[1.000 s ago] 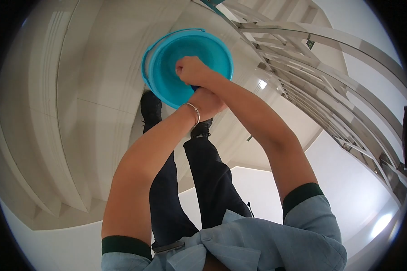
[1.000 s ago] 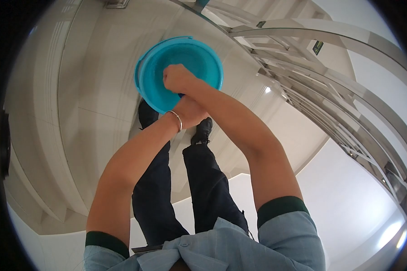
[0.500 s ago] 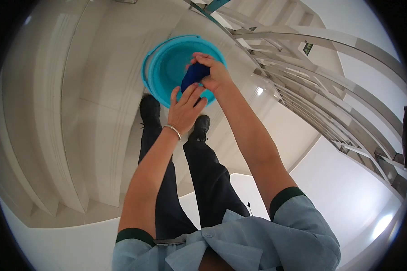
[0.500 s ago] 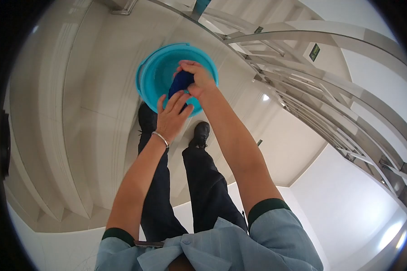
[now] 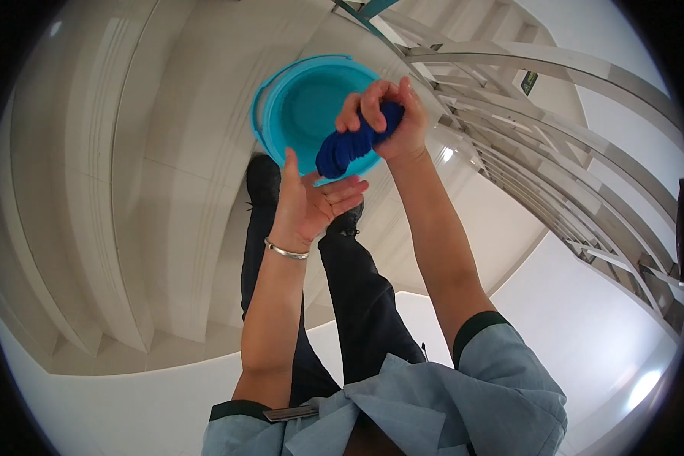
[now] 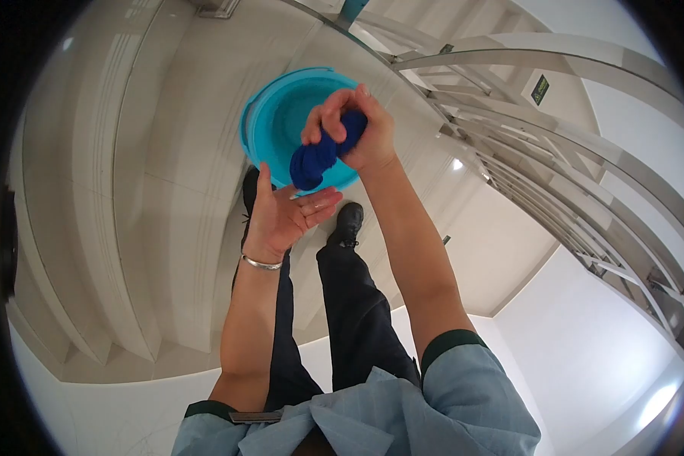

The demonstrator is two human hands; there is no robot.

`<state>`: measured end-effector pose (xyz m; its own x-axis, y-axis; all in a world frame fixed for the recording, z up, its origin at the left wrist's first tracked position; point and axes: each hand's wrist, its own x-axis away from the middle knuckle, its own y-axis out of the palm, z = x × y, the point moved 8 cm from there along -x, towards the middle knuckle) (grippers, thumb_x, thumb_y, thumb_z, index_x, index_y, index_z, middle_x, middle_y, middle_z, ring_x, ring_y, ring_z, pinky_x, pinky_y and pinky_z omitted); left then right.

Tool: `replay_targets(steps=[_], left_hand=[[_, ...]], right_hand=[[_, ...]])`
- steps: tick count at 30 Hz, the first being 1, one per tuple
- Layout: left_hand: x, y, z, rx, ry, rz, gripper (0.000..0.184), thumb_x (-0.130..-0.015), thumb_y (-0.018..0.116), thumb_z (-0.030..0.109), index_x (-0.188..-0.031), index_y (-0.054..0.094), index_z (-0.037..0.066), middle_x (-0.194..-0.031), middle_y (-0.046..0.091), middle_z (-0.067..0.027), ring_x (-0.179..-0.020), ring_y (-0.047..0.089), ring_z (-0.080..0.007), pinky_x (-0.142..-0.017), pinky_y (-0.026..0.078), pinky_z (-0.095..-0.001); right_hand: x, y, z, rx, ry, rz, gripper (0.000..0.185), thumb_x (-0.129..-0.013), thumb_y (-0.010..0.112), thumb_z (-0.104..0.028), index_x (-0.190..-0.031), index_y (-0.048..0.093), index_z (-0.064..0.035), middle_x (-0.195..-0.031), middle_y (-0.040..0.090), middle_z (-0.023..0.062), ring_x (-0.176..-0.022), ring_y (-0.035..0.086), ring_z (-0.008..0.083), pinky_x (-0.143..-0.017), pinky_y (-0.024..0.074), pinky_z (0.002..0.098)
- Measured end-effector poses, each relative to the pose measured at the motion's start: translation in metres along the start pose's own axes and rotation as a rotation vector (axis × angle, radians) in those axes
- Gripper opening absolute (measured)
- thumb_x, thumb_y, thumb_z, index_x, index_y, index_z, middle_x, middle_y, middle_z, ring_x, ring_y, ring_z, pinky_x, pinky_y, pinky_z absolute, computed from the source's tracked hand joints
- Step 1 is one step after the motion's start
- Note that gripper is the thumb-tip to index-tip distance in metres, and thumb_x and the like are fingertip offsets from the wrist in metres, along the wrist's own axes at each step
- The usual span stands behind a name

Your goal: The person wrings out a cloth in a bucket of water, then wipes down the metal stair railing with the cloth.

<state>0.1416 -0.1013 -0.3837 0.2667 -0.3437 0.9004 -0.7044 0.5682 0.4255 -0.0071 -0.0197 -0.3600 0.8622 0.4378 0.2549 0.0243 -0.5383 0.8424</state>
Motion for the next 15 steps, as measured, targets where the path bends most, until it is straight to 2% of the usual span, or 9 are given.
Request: replay_targets(steps=[2, 4, 6, 7, 8, 9, 11, 12, 15], left_hand=[[-0.004, 0.010, -0.012, 0.138, -0.111, -0.146, 0.085, -0.080, 0.037, 0.069, -0.126, 0.035, -0.003, -0.113, 0.052, -0.0230, -0.094, 0.059, -0.0355, -0.081, 0.051, -0.0410], [-0.015, 0.019, -0.018, 0.270, -0.090, -0.359, 0.091, -0.076, 0.029, 0.076, -0.118, 0.040, -0.004, -0.105, 0.056, -0.0217, -0.095, 0.060, -0.0352, -0.077, 0.052, -0.0422], [-0.014, 0.026, -0.021, 0.233, -0.095, -0.379, 0.084, -0.075, 0.036, 0.075, -0.110, 0.047, 0.000, -0.098, 0.059, -0.0164, -0.095, 0.059, -0.0318, -0.081, 0.050, -0.0409], [-0.013, 0.033, -0.017, 0.291, -0.047, -0.437, 0.071, -0.078, 0.044, 0.067, -0.106, 0.051, 0.002, -0.097, 0.060, -0.0140, -0.096, 0.059, -0.0298, -0.083, 0.049, -0.0406], [-0.009, 0.042, -0.011, 0.348, 0.002, -0.494, 0.058, -0.080, 0.051, 0.059, -0.101, 0.054, 0.005, -0.095, 0.061, -0.0116, -0.096, 0.058, -0.0278, -0.086, 0.047, -0.0403], [-0.007, 0.047, -0.010, 0.350, 0.001, -0.497, 0.058, -0.080, 0.051, 0.059, -0.101, 0.054, 0.005, -0.095, 0.061, -0.0116, -0.096, 0.058, -0.0278, -0.086, 0.047, -0.0403], [-0.004, 0.039, 0.009, 0.378, 0.227, -0.337, 0.027, -0.081, 0.064, 0.031, -0.095, 0.058, 0.009, -0.094, 0.062, -0.0083, -0.096, 0.057, -0.0255, -0.088, 0.045, -0.0397], [-0.002, 0.043, 0.011, 0.379, 0.225, -0.337, 0.027, -0.081, 0.064, 0.031, -0.095, 0.058, 0.009, -0.094, 0.062, -0.0083, -0.096, 0.057, -0.0255, -0.088, 0.045, -0.0397], [0.024, 0.054, 0.044, 0.429, 0.508, -0.380, 0.012, -0.082, 0.060, 0.013, -0.093, 0.057, 0.009, -0.096, 0.061, -0.0052, -0.101, 0.054, -0.0251, -0.092, 0.040, -0.0424]], right_hand=[[0.008, 0.043, -0.001, 0.096, 0.018, -0.313, 0.055, -0.090, 0.032, -0.054, -0.076, 0.057, -0.0070, -0.047, 0.038, 0.0009, -0.061, 0.049, 0.0219, -0.062, 0.0417, 0.0395], [0.014, 0.061, -0.004, 0.115, -0.015, -0.372, 0.053, -0.090, 0.035, -0.051, -0.076, 0.058, -0.0058, -0.045, 0.040, 0.0005, -0.058, 0.050, 0.0219, -0.059, 0.0416, 0.0386], [0.025, 0.087, -0.005, 0.091, 0.007, -0.610, 0.047, -0.088, 0.043, -0.047, -0.077, 0.058, -0.0046, -0.045, 0.045, 0.0006, -0.057, 0.052, 0.0221, -0.054, 0.0408, 0.0375], [0.028, 0.094, -0.007, 0.031, 0.007, -0.626, 0.040, -0.087, 0.050, -0.041, -0.078, 0.058, -0.0036, -0.044, 0.047, -0.0001, -0.056, 0.053, 0.0224, -0.052, 0.0400, 0.0372], [0.030, 0.095, -0.008, 0.033, 0.009, -0.624, 0.040, -0.087, 0.050, -0.041, -0.078, 0.058, -0.0036, -0.044, 0.047, -0.0001, -0.056, 0.053, 0.0224, -0.052, 0.0400, 0.0372], [0.030, 0.093, -0.013, 0.041, -0.015, -0.599, 0.036, -0.087, 0.051, -0.039, -0.080, 0.058, -0.0039, -0.044, 0.046, -0.0004, -0.056, 0.053, 0.0221, -0.052, 0.0401, 0.0373], [0.029, 0.084, -0.021, 0.046, -0.087, -0.521, 0.029, -0.089, 0.047, -0.031, -0.090, 0.058, -0.0041, -0.043, 0.044, -0.0029, -0.057, 0.052, 0.0205, -0.057, 0.0411, 0.0369], [0.032, 0.082, -0.021, 0.048, -0.086, -0.519, 0.029, -0.089, 0.047, -0.031, -0.090, 0.058, -0.0041, -0.043, 0.044, -0.0029, -0.057, 0.052, 0.0205, -0.057, 0.0411, 0.0369], [0.031, 0.053, -0.024, 0.021, -0.116, -0.105, 0.029, -0.093, 0.042, -0.026, -0.093, 0.057, -0.0011, -0.045, 0.038, -0.0005, -0.062, 0.052, 0.0219, -0.067, 0.0447, 0.0434]])
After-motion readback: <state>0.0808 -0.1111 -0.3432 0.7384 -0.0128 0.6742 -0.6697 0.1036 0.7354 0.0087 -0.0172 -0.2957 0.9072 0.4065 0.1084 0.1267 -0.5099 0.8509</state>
